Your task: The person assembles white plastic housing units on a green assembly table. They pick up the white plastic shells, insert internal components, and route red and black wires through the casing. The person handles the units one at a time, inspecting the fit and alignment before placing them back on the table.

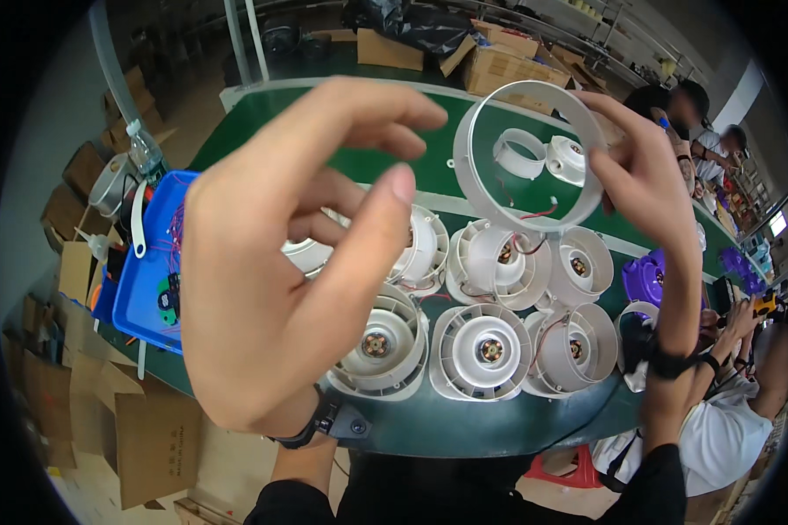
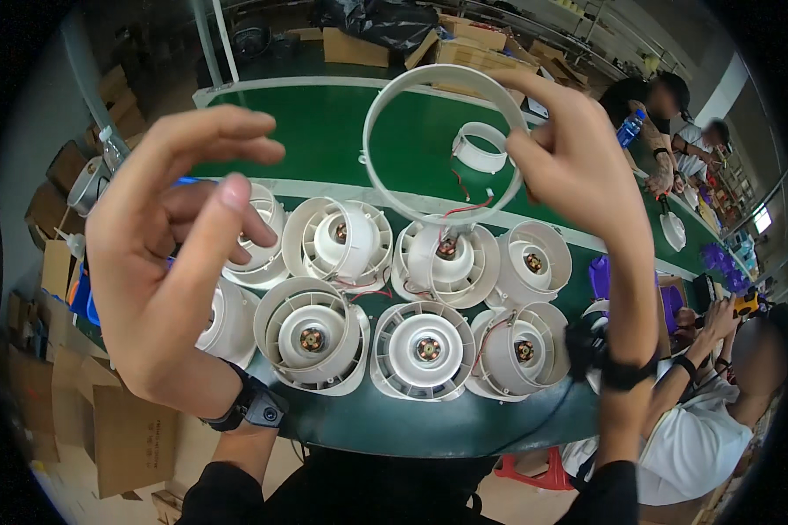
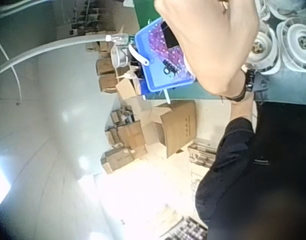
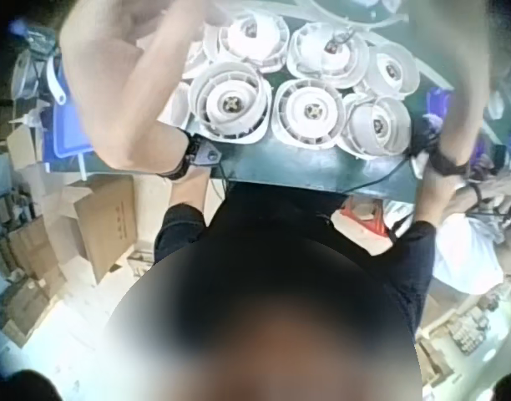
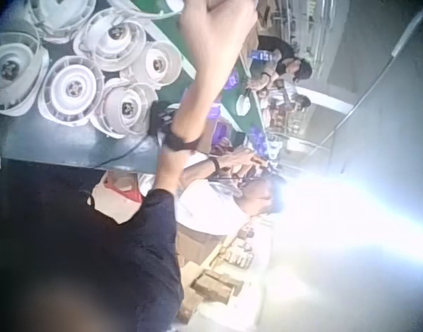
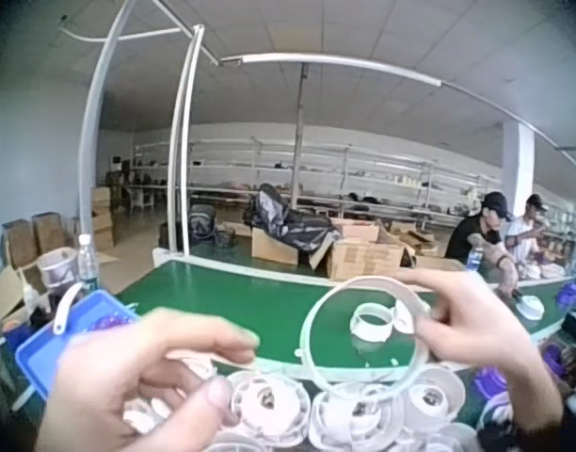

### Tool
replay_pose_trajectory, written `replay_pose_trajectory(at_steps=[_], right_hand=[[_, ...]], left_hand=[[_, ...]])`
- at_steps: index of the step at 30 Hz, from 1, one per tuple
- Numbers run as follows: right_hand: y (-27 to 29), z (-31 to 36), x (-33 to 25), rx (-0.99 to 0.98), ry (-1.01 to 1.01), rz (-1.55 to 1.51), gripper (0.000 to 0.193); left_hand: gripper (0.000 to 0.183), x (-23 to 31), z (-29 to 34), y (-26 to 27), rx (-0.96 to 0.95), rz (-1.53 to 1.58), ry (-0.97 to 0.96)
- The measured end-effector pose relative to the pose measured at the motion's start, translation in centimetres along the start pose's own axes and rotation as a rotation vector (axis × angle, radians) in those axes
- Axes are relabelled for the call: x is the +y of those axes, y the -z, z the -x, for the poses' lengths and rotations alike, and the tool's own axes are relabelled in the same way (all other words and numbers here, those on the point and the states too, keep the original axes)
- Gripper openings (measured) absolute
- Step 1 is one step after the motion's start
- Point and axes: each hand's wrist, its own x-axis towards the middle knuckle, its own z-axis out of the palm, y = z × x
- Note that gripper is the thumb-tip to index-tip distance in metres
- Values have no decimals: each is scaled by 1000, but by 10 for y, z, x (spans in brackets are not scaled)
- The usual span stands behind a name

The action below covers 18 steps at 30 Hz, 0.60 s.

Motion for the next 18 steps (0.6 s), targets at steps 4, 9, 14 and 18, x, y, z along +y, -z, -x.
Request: replay_pose_trajectory(at_steps=[4, 9, 14, 18], right_hand=[[-19, -72, 61, -338, -97, 188, 53], [-78, -127, 104, -595, -385, 448, 30], [-158, -169, 98, -659, -495, 416, 35], [-184, -175, 111, -423, -331, 322, 45]], left_hand=[[29, 6, 2, 3, 147, -101, 41], [30, -9, -2, 21, 209, -78, 21], [32, -25, 16, 73, 361, -182, 16], [33, -33, 13, 81, 381, -226, 13]])
